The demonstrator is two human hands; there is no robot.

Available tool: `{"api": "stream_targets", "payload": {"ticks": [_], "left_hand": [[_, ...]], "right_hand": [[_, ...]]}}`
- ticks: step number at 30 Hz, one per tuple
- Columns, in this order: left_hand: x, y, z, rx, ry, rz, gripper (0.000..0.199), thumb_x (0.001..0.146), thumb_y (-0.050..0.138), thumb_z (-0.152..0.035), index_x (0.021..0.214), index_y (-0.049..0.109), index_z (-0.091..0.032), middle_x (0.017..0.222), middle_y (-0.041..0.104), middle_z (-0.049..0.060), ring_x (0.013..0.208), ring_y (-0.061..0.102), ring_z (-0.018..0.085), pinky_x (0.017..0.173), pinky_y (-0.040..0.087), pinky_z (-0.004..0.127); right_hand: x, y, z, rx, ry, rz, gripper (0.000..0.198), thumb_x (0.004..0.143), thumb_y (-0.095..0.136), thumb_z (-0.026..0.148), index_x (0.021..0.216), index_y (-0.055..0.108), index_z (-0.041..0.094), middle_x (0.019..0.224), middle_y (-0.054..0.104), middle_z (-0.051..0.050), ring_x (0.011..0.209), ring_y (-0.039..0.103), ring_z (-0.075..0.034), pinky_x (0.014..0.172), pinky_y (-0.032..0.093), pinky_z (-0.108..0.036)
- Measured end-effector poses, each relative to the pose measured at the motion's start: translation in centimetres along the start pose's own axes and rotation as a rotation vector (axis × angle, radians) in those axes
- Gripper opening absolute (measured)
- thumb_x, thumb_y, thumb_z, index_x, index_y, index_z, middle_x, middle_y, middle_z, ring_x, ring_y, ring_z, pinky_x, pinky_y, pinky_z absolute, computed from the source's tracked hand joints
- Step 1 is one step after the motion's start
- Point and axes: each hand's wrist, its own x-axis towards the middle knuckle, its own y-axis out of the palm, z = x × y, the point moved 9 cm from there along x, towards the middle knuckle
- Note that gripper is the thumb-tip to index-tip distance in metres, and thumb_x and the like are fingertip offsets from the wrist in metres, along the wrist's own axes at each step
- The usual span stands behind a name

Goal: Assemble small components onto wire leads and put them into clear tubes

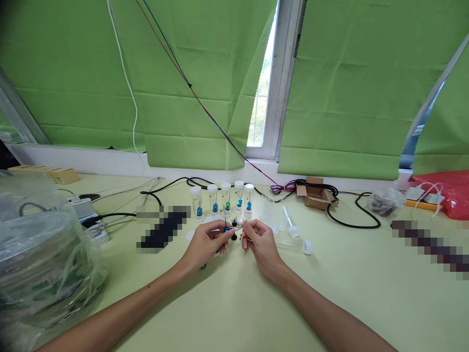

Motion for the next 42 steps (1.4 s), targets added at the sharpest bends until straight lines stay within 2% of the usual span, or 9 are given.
{"api": "stream_targets", "payload": {"ticks": [7, 23, 29, 35, 42], "left_hand": [[-0.2, -0.1, -0.7, 0.132, 0.066, -0.035, 0.03, 0.08, 0.065, -0.043, 0.092, 0.065, -0.015, 0.054, 0.057, -0.001, 0.045, 0.052, 0.012, 0.048, 0.044, 0.024], [-0.5, -0.2, -1.5, 0.236, 0.195, -0.06, 0.033, 0.082, 0.062, -0.043, 0.101, 0.068, -0.017, 0.062, 0.061, 0.001, 0.047, 0.052, 0.012, 0.052, 0.045, 0.024], [-0.6, -0.1, -1.9, 0.277, 0.227, -0.063, 0.028, 0.083, 0.062, -0.04, 0.098, 0.069, -0.017, 0.061, 0.06, 0.001, 0.049, 0.054, 0.012, 0.053, 0.045, 0.024], [-0.9, -0.1, -2.1, 0.245, 0.237, -0.065, 0.025, 0.082, 0.063, -0.04, 0.092, 0.069, -0.018, 0.065, 0.063, 0.002, 0.048, 0.054, 0.012, 0.05, 0.044, 0.023], [-1.2, 0.4, -2.7, 0.26, 0.281, -0.044, 0.022, 0.083, 0.062, -0.039, 0.087, 0.069, -0.019, 0.074, 0.064, 0.003, 0.046, 0.051, 0.009, 0.049, 0.043, 0.022]], "right_hand": [[0.1, -0.1, -0.1, -0.014, 0.007, -0.003, 0.035, 0.078, 0.072, 0.047, 0.068, 0.056, 0.017, 0.058, 0.053, 0.004, 0.044, 0.046, -0.007, 0.044, 0.033, -0.022], [0.3, -0.3, -0.2, -0.008, 0.006, -0.008, 0.037, 0.076, 0.072, 0.052, 0.071, 0.059, 0.017, 0.054, 0.05, 0.005, 0.042, 0.044, -0.007, 0.043, 0.031, -0.022], [0.1, -0.3, 0.0, -0.024, -0.007, 0.0, 0.035, 0.08, 0.069, 0.05, 0.072, 0.059, 0.017, 0.052, 0.049, 0.005, 0.042, 0.044, -0.007, 0.043, 0.03, -0.022], [0.1, -0.1, 0.2, -0.051, -0.02, -0.01, 0.04, 0.076, 0.07, 0.054, 0.069, 0.056, 0.018, 0.049, 0.042, 0.007, 0.04, 0.042, -0.007, 0.043, 0.029, -0.023], [0.0, -0.1, 0.3, -0.086, -0.025, -0.017, 0.047, 0.076, 0.069, 0.055, 0.059, 0.044, 0.02, 0.046, 0.035, 0.009, 0.038, 0.039, -0.007, 0.044, 0.027, -0.024]]}}
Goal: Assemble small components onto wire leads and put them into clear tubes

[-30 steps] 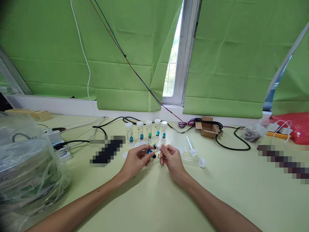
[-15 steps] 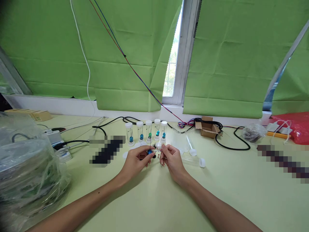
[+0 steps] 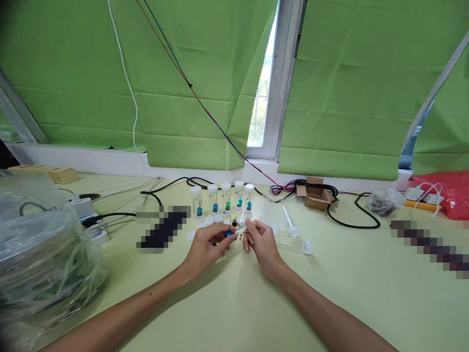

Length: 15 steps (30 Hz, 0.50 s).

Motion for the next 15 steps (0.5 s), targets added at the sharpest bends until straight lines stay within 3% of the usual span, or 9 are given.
{"api": "stream_targets", "payload": {"ticks": [15], "left_hand": [[-0.09, 0.15, -0.25, -0.013, -0.007, 0.03, 0.023, 0.084, 0.061, -0.04, 0.084, 0.069, -0.018, 0.072, 0.061, 0.002, 0.049, 0.054, 0.01, 0.05, 0.043, 0.022]], "right_hand": [[-0.2, 0.36, -0.15, -0.025, 0.012, 0.029, 0.051, 0.082, 0.063, 0.056, 0.056, 0.037, 0.021, 0.042, 0.035, 0.008, 0.037, 0.035, -0.008, 0.044, 0.024, -0.025]]}}
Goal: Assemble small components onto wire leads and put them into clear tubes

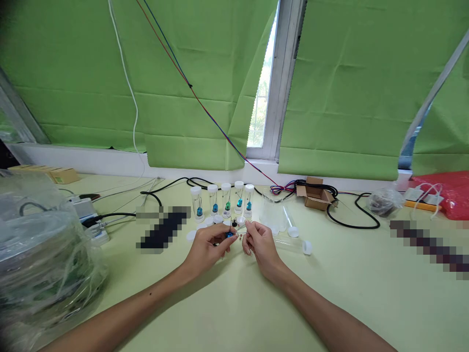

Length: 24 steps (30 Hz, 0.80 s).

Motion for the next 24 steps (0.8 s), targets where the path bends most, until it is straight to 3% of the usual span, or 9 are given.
{"api": "stream_targets", "payload": {"ticks": [6, 14, 24], "left_hand": [[0.3, 0.4, 1.3, -0.192, -0.139, 0.032, 0.028, 0.081, 0.064, -0.044, 0.082, 0.067, -0.016, 0.056, 0.056, 0.0, 0.046, 0.05, 0.011, 0.048, 0.042, 0.023], [0.4, 0.3, 2.5, -0.346, -0.279, 0.015, 0.026, 0.077, 0.069, -0.042, 0.084, 0.066, -0.017, 0.053, 0.058, -0.002, 0.045, 0.051, 0.01, 0.046, 0.04, 0.021], [0.4, 0.7, 2.5, -0.342, -0.269, 0.049, 0.027, 0.078, 0.068, -0.042, 0.085, 0.065, -0.016, 0.055, 0.058, -0.001, 0.046, 0.052, 0.01, 0.045, 0.039, 0.021]], "right_hand": [[0.0, 0.0, 0.1, -0.007, -0.032, -0.036, 0.048, 0.08, 0.062, 0.06, 0.06, 0.044, 0.02, 0.047, 0.038, 0.008, 0.038, 0.038, -0.007, 0.042, 0.028, -0.024], [-0.6, 0.0, 1.6, -0.174, -0.139, -0.082, 0.032, 0.084, 0.061, 0.053, 0.093, 0.058, 0.022, 0.055, 0.051, 0.006, 0.041, 0.044, -0.009, 0.039, 0.034, -0.022], [-0.8, -0.5, 2.4, -0.245, -0.217, -0.136, 0.029, 0.085, 0.064, 0.045, 0.071, 0.058, 0.02, 0.051, 0.048, 0.005, 0.04, 0.043, -0.008, 0.04, 0.033, -0.022]]}}
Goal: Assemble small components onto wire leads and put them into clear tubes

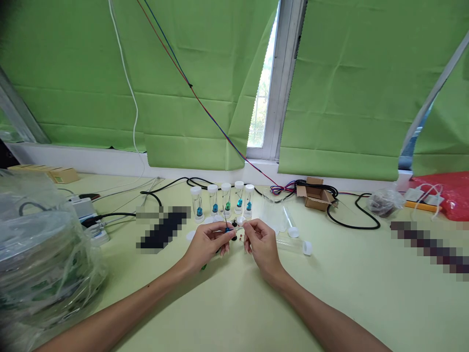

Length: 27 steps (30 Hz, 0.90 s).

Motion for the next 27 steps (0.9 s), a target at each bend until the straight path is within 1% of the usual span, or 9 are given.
{"api": "stream_targets", "payload": {"ticks": [3, 7, 11, 16, 22, 27], "left_hand": [[0.0, 0.0, 0.0, 0.009, 0.003, 0.006, 0.028, 0.078, 0.068, -0.043, 0.085, 0.065, -0.016, 0.056, 0.058, -0.001, 0.046, 0.052, 0.01, 0.045, 0.039, 0.021], [0.0, -0.1, 0.0, 0.035, 0.004, 0.001, 0.03, 0.078, 0.068, -0.044, 0.085, 0.065, -0.015, 0.056, 0.059, 0.0, 0.045, 0.051, 0.01, 0.044, 0.037, 0.021], [0.0, -0.1, 0.0, 0.063, 0.024, 0.0, 0.03, 0.079, 0.067, -0.044, 0.087, 0.066, -0.016, 0.053, 0.056, -0.001, 0.045, 0.051, 0.011, 0.045, 0.039, 0.022], [-0.2, -0.1, -0.6, 0.144, 0.085, -0.02, 0.03, 0.08, 0.066, -0.044, 0.089, 0.068, -0.015, 0.054, 0.056, -0.001, 0.045, 0.05, 0.011, 0.047, 0.041, 0.023], [-0.4, -0.3, -1.0, 0.224, 0.134, -0.056, 0.029, 0.081, 0.065, -0.04, 0.092, 0.069, -0.014, 0.06, 0.059, 0.001, 0.045, 0.051, 0.01, 0.047, 0.042, 0.023], [-0.5, -0.2, -1.2, 0.252, 0.172, -0.062, 0.025, 0.082, 0.065, -0.039, 0.09, 0.07, -0.015, 0.071, 0.063, 0.003, 0.047, 0.053, 0.01, 0.047, 0.043, 0.023]], "right_hand": [[0.0, 0.0, 0.1, -0.005, -0.002, 0.006, 0.033, 0.085, 0.063, 0.046, 0.067, 0.054, 0.019, 0.05, 0.047, 0.005, 0.04, 0.042, -0.008, 0.04, 0.034, -0.022], [-0.1, 0.2, -0.2, 0.001, 0.021, 0.026, 0.034, 0.085, 0.062, 0.047, 0.069, 0.054, 0.018, 0.049, 0.048, 0.006, 0.038, 0.041, -0.007, 0.037, 0.033, -0.02], [-0.1, 0.3, -0.2, -0.019, 0.023, 0.041, 0.035, 0.086, 0.061, 0.047, 0.069, 0.053, 0.018, 0.045, 0.047, 0.007, 0.034, 0.04, -0.006, 0.035, 0.032, -0.019], [-0.2, 0.4, 0.1, -0.045, 0.031, 0.042, 0.035, 0.086, 0.061, 0.045, 0.067, 0.051, 0.018, 0.042, 0.046, 0.007, 0.031, 0.039, -0.005, 0.033, 0.031, -0.018], [-0.3, 0.4, -0.2, -0.041, 0.057, 0.056, 0.034, 0.087, 0.061, 0.045, 0.068, 0.052, 0.018, 0.04, 0.047, 0.008, 0.028, 0.039, -0.005, 0.031, 0.028, -0.017], [-0.2, 0.4, -0.9, 0.028, 0.102, 0.061, 0.034, 0.084, 0.064, 0.045, 0.068, 0.053, 0.018, 0.039, 0.048, 0.008, 0.025, 0.038, -0.005, 0.028, 0.027, -0.017]]}}
